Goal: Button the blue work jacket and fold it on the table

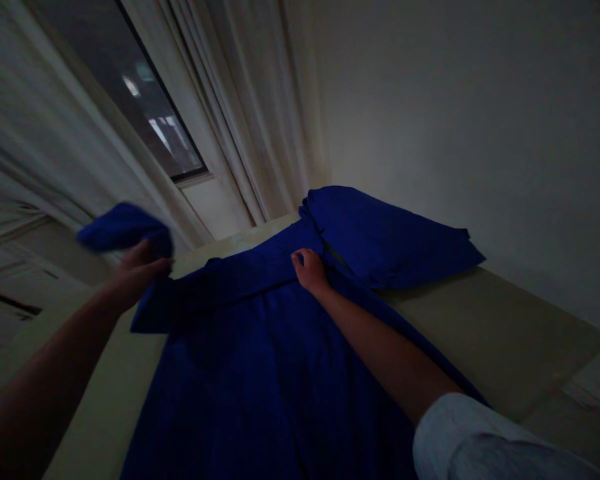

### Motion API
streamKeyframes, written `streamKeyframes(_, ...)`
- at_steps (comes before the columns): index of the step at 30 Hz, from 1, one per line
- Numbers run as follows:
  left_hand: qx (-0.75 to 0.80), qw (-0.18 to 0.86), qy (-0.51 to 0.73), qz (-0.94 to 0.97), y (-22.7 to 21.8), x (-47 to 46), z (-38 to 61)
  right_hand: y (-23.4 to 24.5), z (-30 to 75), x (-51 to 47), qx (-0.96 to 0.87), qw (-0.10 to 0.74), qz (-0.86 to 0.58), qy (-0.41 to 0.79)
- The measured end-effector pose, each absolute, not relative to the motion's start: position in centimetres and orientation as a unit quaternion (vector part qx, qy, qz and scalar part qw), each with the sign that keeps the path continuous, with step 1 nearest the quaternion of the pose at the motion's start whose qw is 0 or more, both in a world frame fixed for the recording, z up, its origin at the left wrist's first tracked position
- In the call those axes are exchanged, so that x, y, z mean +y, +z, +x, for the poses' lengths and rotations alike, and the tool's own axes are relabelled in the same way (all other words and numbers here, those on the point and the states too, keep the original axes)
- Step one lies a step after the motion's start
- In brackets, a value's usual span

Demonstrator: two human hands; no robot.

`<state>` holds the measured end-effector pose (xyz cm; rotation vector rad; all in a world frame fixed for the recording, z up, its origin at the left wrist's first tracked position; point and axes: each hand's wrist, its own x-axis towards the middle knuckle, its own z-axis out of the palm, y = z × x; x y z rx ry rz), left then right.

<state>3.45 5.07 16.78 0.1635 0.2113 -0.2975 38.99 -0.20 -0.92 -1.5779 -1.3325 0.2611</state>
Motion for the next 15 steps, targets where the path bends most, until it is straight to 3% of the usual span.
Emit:
streamKeyframes(1, 0.238, 0.952, -0.041, 0.188, 16.8, 5.0, 4.4, -1.0, 39.5, 0.2, -0.507, 0.564, -0.636, 0.141)
streamKeyframes(3, 0.447, 0.771, 0.091, 0.446, 16.2, 5.0, 6.5, -1.1, 40.7, 0.7, -0.389, 0.676, -0.587, 0.217)
streamKeyframes(5, 0.519, 0.561, 0.076, 0.640, 14.6, 5.4, 8.0, -0.8, 41.8, 1.0, -0.259, 0.761, -0.535, 0.258)
streamKeyframes(8, 0.622, 0.310, 0.107, 0.711, 11.0, 6.5, 7.9, 0.0, 42.5, 1.2, -0.142, 0.825, -0.495, 0.235)
streamKeyframes(11, 0.746, 0.117, 0.208, 0.621, 7.7, 7.4, 6.1, 1.1, 42.6, 1.2, -0.183, 0.824, -0.497, 0.199)
streamKeyframes(13, 0.789, 0.131, 0.231, 0.555, 6.5, 7.3, 4.9, 1.7, 42.9, 1.2, -0.255, 0.796, -0.525, 0.161)
streamKeyframes(15, 0.781, 0.271, 0.252, 0.503, 6.1, 6.8, 4.1, 2.1, 43.7, 1.0, -0.338, 0.725, -0.588, 0.119)
